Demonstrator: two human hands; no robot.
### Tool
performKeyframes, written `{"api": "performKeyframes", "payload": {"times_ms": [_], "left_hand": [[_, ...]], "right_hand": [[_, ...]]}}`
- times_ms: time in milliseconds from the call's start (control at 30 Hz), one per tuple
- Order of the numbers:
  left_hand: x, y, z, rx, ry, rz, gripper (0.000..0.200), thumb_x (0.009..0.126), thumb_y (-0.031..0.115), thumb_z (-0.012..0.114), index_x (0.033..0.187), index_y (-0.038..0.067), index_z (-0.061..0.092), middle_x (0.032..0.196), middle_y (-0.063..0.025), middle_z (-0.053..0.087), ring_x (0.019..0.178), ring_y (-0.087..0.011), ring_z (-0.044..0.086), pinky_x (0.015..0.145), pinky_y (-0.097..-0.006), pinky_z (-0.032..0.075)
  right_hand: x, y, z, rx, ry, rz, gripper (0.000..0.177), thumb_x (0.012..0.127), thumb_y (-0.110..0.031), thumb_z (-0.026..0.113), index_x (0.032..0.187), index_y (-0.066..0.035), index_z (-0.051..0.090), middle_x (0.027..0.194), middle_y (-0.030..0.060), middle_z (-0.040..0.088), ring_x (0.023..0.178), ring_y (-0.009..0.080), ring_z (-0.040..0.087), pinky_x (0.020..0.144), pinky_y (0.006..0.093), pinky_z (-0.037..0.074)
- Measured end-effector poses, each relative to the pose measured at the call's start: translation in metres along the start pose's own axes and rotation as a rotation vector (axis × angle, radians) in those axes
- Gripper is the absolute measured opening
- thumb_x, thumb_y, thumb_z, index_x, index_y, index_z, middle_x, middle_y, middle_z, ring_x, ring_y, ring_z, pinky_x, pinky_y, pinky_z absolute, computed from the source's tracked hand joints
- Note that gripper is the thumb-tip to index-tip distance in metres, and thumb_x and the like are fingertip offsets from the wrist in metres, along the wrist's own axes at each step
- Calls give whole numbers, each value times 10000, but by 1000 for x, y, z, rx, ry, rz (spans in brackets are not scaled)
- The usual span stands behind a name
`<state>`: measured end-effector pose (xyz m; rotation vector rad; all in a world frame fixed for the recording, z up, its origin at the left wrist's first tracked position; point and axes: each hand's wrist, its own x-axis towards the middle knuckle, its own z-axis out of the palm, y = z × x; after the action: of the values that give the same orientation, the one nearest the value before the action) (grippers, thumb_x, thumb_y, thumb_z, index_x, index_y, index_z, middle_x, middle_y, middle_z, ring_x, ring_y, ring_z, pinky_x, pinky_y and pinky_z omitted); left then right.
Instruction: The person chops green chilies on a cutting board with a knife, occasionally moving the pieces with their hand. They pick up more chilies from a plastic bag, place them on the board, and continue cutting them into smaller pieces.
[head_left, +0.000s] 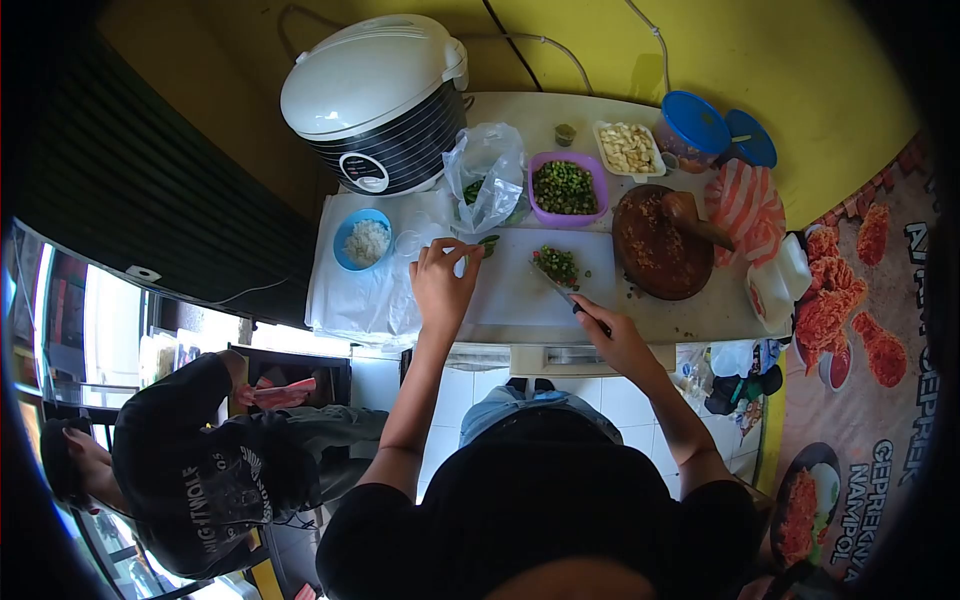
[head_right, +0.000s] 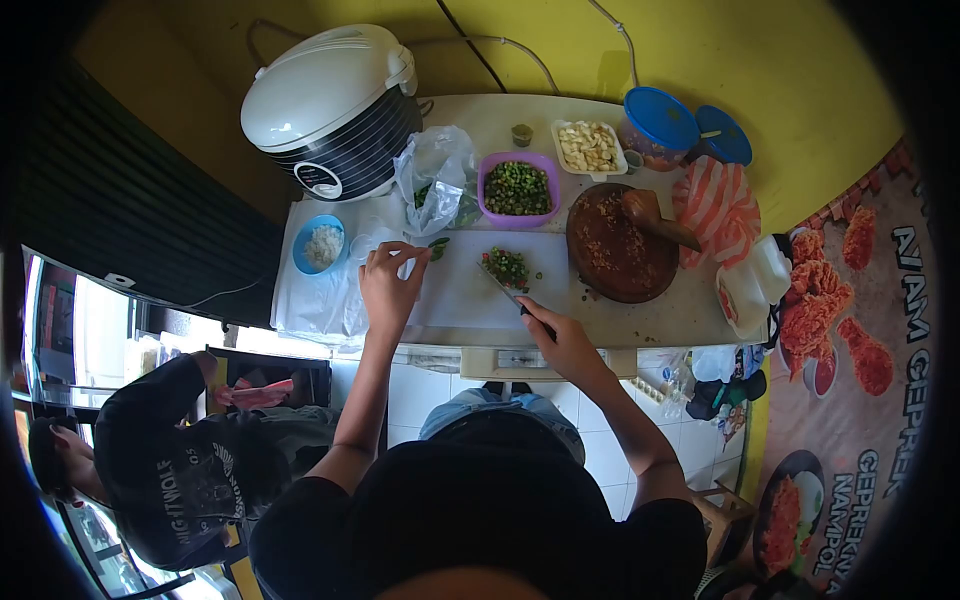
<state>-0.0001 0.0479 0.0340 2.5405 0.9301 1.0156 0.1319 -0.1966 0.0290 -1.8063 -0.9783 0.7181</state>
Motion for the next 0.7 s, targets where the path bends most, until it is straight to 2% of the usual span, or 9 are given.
{"api": "performKeyframes", "payload": {"times_ms": [100,200,300,433,533,633,700], "left_hand": [[13,0,0,-70,-127,-86,158,827,302,752,862,151,784,892,-3,714,701,-217,660,648,-352,498],[25,-6,9,-50,-86,18,183,826,321,747,864,146,786,876,-27,735,675,-250,685,594,-351,526],[36,6,5,83,-325,-145,199,805,341,757,866,154,787,877,-28,741,750,-261,702,646,-347,537],[34,6,15,45,-302,9,178,770,319,772,850,160,788,886,-34,729,756,-253,694,670,-354,540],[31,7,21,10,-279,89,148,751,282,770,836,162,787,900,-34,713,784,-245,685,689,-363,539],[28,11,26,-20,-263,143,128,739,257,764,825,165,787,909,-29,699,818,-241,670,718,-374,534],[27,16,25,-13,-261,170,124,735,249,759,823,165,787,911,-25,695,832,-243,661,734,-382,528]], "right_hand": [[2,-2,0,0,-14,-8,392,1013,-220,531,1383,-89,542,688,55,473,623,105,380,610,264,399],[3,-4,0,-11,-27,19,395,1011,-220,533,1384,-91,540,687,57,462,627,108,384,616,264,400],[2,-8,-2,-7,-32,34,397,1010,-219,535,1386,-90,538,684,54,449,630,107,382,615,264,397],[0,-2,0,10,-15,23,398,1010,-219,536,1385,-87,538,679,46,433,634,106,383,616,263,396],[-3,-3,0,13,-19,22,393,1012,-190,545,1380,-52,539,737,-25,463,652,63,358,586,228,352],[-5,-5,1,1,-38,65,400,1011,-223,540,1385,-82,537,682,37,432,635,103,381,610,263,389],[-6,-7,2,7,-22,63,401,1011,-224,543,1386,-82,537,690,38,443,635,102,380,608,263,388]]}}
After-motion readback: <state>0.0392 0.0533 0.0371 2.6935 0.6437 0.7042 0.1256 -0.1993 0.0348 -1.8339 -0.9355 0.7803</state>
